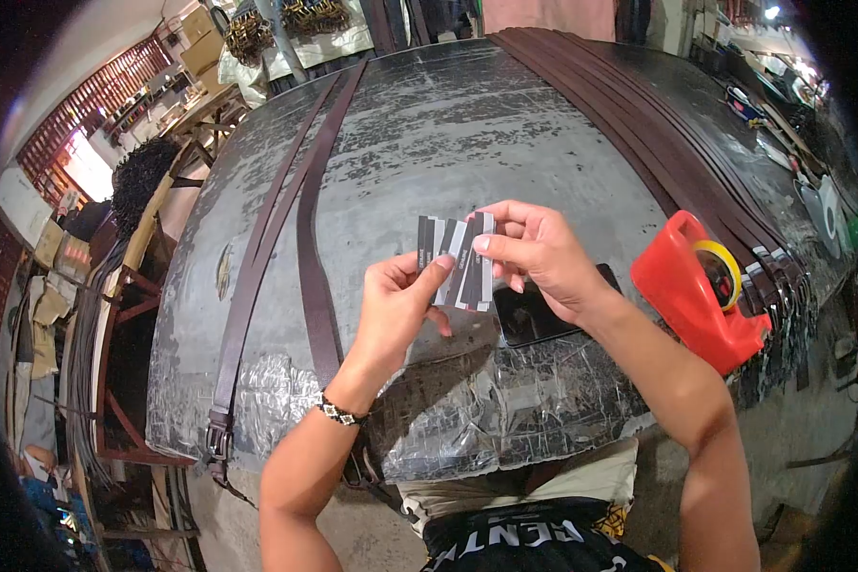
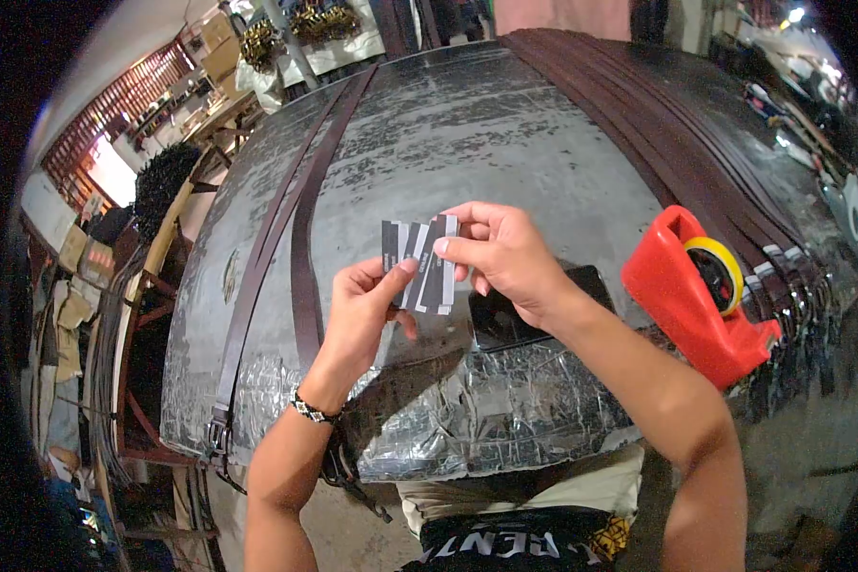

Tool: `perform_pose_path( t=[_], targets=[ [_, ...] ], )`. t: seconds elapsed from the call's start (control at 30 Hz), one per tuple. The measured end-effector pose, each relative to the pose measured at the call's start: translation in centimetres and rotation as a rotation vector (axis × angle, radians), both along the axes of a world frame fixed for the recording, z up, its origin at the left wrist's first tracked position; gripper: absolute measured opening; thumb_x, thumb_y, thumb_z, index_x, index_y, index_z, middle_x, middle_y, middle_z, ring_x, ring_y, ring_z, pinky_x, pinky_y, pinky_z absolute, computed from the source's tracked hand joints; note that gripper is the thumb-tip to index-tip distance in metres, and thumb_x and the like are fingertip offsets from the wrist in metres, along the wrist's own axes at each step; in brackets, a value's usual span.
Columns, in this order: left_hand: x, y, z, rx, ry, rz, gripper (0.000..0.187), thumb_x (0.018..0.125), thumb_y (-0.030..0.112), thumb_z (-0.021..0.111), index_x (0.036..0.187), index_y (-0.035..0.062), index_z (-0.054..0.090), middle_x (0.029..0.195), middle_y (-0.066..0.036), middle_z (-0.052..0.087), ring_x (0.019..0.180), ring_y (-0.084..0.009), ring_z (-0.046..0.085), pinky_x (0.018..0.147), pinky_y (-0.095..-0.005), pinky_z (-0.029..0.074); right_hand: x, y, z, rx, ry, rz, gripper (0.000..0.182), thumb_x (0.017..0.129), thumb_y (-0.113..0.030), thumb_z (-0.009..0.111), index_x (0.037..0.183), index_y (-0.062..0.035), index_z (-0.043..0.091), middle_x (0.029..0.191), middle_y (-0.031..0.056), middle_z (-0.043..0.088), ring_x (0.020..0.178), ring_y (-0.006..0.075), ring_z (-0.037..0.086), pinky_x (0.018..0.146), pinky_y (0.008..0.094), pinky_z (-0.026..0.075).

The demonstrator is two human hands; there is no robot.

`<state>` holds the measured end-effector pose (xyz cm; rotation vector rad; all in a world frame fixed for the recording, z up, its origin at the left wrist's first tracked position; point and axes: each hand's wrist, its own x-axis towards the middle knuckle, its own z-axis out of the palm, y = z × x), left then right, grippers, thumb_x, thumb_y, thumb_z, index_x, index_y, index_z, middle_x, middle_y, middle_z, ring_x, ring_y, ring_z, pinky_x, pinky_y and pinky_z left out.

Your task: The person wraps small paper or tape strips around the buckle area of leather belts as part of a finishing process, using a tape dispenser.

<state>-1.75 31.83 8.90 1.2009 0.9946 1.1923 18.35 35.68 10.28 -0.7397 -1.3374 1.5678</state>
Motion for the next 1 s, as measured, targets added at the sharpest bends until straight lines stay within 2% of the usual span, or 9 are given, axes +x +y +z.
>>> perform_pose_path(
  t=[0.2,0.3,0.5,0.6,0.63,0.73,0.83,1.0],
  targets=[
    [-0.1,0.2,-0.6,0.017,0.004,-0.023,0.018,0.099,0.017,0.065,0.099,-0.0003,0.072,0.084,-0.003,0.07,0.063,-0.0089,0.062,0.044,-0.026,0.052,-0.2,0.0,-0.4,0.006,0.016,0.023,0.028,0.09,-0.011,0.072,0.114,0.0021,0.064,0.085,0.0011,0.065,0.068,0.004,0.058,0.046,0.0174,0.043],
    [-0.1,0.2,-0.6,0.032,0.015,-0.02,0.023,0.099,0.018,0.065,0.097,-0.0042,0.071,0.084,-0.005,0.071,0.062,-0.0088,0.063,0.045,-0.0253,0.052,-0.1,0.1,-0.5,-0.01,0.005,0.043,0.022,0.09,-0.011,0.072,0.108,0.0004,0.066,0.084,0.0008,0.064,0.068,0.0043,0.058,0.047,0.0178,0.043],
    [0.1,0.0,0.5,-0.134,-0.193,0.051,0.028,0.101,0.019,0.059,0.1,-0.0065,0.069,0.086,-0.01,0.072,0.063,-0.0171,0.067,0.046,-0.0295,0.057,-0.1,0.3,-0.7,-0.007,0.001,-0.022,0.017,0.091,-0.013,0.072,0.103,-0.0012,0.067,0.084,0.0012,0.065,0.068,0.0045,0.058,0.046,0.0181,0.042],
    [0.0,0.2,0.1,-0.072,-0.102,0.001,0.027,0.102,0.019,0.057,0.109,-0.0056,0.066,0.088,-0.011,0.072,0.07,-0.0243,0.073,0.046,-0.0311,0.057,0.1,0.6,-0.6,-0.011,0.01,-0.014,0.019,0.091,-0.013,0.071,0.105,-0.0003,0.066,0.084,0.0013,0.065,0.068,0.0046,0.058,0.046,0.0182,0.042],
    [0.2,-0.1,0.4,-0.072,-0.069,0.011,0.025,0.101,0.019,0.059,0.105,-0.0042,0.067,0.088,-0.01,0.073,0.07,-0.0216,0.072,0.046,-0.0307,0.056,0.1,0.5,-0.6,-0.012,0.01,-0.01,0.02,0.091,-0.013,0.071,0.105,0.0,0.066,0.084,0.0013,0.065,0.068,0.0046,0.058,0.046,0.0182,0.042],
    [0.3,-0.1,0.2,-0.045,-0.009,0.055,0.025,0.1,0.017,0.062,0.105,-0.0067,0.069,0.089,-0.01,0.072,0.064,-0.0134,0.067,0.047,-0.0278,0.056,0.1,0.3,-0.4,-0.008,0.015,-0.009,0.021,0.091,-0.013,0.071,0.107,0.0009,0.066,0.084,0.0014,0.065,0.068,0.0044,0.058,0.046,0.018,0.043],
    [0.3,-0.1,0.1,-0.016,0.0,0.06,0.025,0.098,0.018,0.066,0.102,-0.0053,0.072,0.088,-0.007,0.073,0.063,-0.0093,0.064,0.047,-0.0259,0.055,0.0,0.2,-0.4,-0.006,0.001,-0.008,0.023,0.091,-0.012,0.071,0.11,0.0014,0.065,0.085,0.0015,0.065,0.068,0.0042,0.058,0.047,0.0177,0.043],
    [0.0,0.1,-0.5,0.017,0.016,0.004,0.025,0.098,0.02,0.067,0.099,-0.004,0.074,0.084,-0.006,0.072,0.063,-0.0084,0.063,0.047,-0.0248,0.054,0.1,0.1,-0.2,0.011,-0.009,0.022,0.032,0.092,-0.012,0.071,0.12,0.0013,0.065,0.089,0.0009,0.066,0.068,0.0029,0.056,0.049,0.017,0.043]
  ],
)
